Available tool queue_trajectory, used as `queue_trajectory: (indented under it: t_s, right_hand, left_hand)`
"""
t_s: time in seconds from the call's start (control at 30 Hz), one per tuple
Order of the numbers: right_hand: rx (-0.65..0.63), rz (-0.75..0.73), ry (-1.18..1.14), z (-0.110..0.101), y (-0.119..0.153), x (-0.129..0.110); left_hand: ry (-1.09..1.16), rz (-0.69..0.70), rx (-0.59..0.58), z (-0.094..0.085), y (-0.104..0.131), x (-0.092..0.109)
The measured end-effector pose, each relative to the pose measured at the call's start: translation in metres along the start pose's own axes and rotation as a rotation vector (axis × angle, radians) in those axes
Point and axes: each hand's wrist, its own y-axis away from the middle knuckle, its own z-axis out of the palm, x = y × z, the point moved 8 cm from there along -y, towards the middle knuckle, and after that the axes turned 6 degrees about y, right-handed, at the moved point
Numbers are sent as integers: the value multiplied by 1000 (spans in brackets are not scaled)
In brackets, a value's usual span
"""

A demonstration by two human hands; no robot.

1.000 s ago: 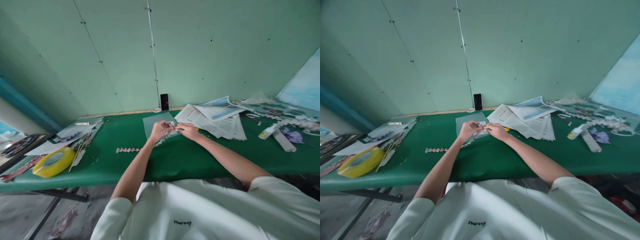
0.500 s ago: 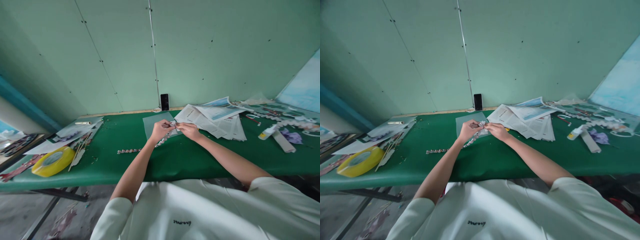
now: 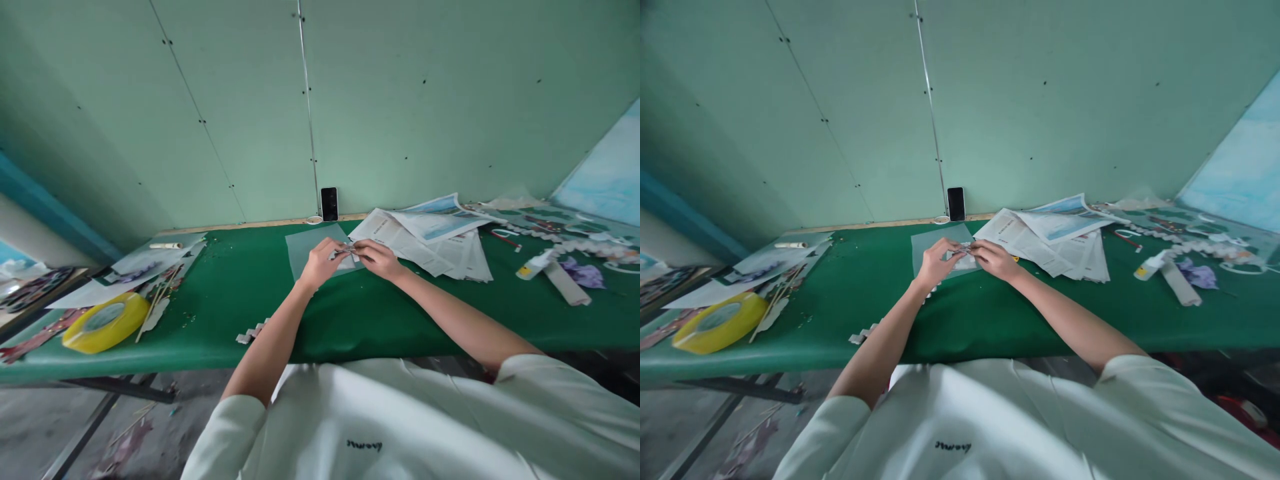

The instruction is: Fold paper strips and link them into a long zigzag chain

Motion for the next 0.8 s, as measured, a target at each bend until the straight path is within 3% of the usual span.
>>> queue_trajectory:
  t_s: [0.2, 0.4, 0.8]
  right_hand:
    - [45, 26, 3, -4, -1, 0]
    - [78, 32, 5, -4, 2, 7]
    - [-25, 34, -31, -4, -2, 4]
  left_hand:
    - [-18, 56, -41, 2, -2, 7]
    - [-45, -104, -107, 5, 0, -2]
    - [48, -122, -208, 10, -1, -4]
